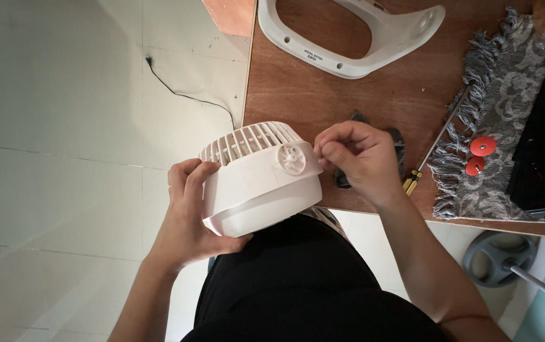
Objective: The person assembles a small white fan by attaching the front grille to the fan body and securing it with a red cap. They use a screwdriver to tighten the cap and ensure the assembly is complete.
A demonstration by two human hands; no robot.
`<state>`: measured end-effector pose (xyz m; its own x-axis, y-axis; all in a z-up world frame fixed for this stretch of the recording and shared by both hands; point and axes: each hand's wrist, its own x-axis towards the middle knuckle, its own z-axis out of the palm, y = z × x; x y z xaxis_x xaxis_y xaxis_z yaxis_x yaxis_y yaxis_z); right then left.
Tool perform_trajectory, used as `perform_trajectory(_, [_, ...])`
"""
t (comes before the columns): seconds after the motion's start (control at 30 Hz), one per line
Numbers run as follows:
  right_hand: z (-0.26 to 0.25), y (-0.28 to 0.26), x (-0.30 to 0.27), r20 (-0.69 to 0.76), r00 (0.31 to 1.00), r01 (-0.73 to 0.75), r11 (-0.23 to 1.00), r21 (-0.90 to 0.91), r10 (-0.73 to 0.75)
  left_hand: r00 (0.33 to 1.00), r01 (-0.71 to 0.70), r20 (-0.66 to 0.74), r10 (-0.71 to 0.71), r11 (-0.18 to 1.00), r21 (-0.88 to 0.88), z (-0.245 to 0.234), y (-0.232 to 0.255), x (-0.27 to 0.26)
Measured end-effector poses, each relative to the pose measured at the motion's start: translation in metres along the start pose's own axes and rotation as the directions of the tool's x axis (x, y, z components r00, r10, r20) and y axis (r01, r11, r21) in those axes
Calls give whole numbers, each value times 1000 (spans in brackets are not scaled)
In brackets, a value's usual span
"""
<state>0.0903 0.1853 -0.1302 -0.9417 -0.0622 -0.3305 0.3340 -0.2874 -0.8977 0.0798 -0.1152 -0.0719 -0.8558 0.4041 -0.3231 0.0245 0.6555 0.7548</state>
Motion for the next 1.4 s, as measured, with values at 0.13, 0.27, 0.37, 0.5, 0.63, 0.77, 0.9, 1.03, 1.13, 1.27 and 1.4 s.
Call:
perform_trajectory(0.13, [-1, -5, 1, 27, 1000, -14, 1000, -7, 14, 1000, 14, 0, -14, 1000, -1, 0, 0, -2])
perform_trajectory(0.27, [-1, -10, 0, 102, 994, 53, 992, -119, -41, 1000, 8, -5, -7, 1000, 15, -1, -1, -3])
perform_trajectory(0.37, [1, -9, -3, 80, 997, 31, 988, -149, -19, 999, 38, 4, -38, 999, -8, 0, -2, -3])
perform_trajectory(0.5, [5, -8, -3, 19, 1000, -12, 989, -149, 15, 1000, 4, -18, -4, 1000, 1, 1, 0, -5])
perform_trajectory(0.63, [7, -10, -2, -18, 999, -37, 993, -108, 35, 1000, -9, -17, 9, 1000, -19, 2, 1, -7])
perform_trajectory(0.77, [10, -15, -4, 44, 997, 69, 971, -229, -61, 999, -30, -14, 31, 999, 25, 2, 2, -9])
perform_trajectory(0.9, [14, -20, -6, 74, 994, 106, 932, -346, -86, 996, -82, -29, 84, 995, 50, 5, 1, -11])
perform_trajectory(1.03, [20, -19, -8, 36, 992, 123, 931, -344, -117, 991, -128, -35, 129, 991, 27, 6, 0, -13])
perform_trajectory(1.13, [21, -18, -8, 45, 983, 182, 942, -283, -177, 989, -138, -47, 139, 990, 23, 7, -1, -14])
perform_trajectory(1.27, [20, -18, -9, 37, 983, 182, 942, -281, -179, 987, -154, -50, 155, 988, 27, 8, 0, -15])
perform_trajectory(1.4, [17, -22, -13, 57, 981, 192, 915, -354, -183, 982, -176, -56, 179, 983, 50, 8, 2, -15])
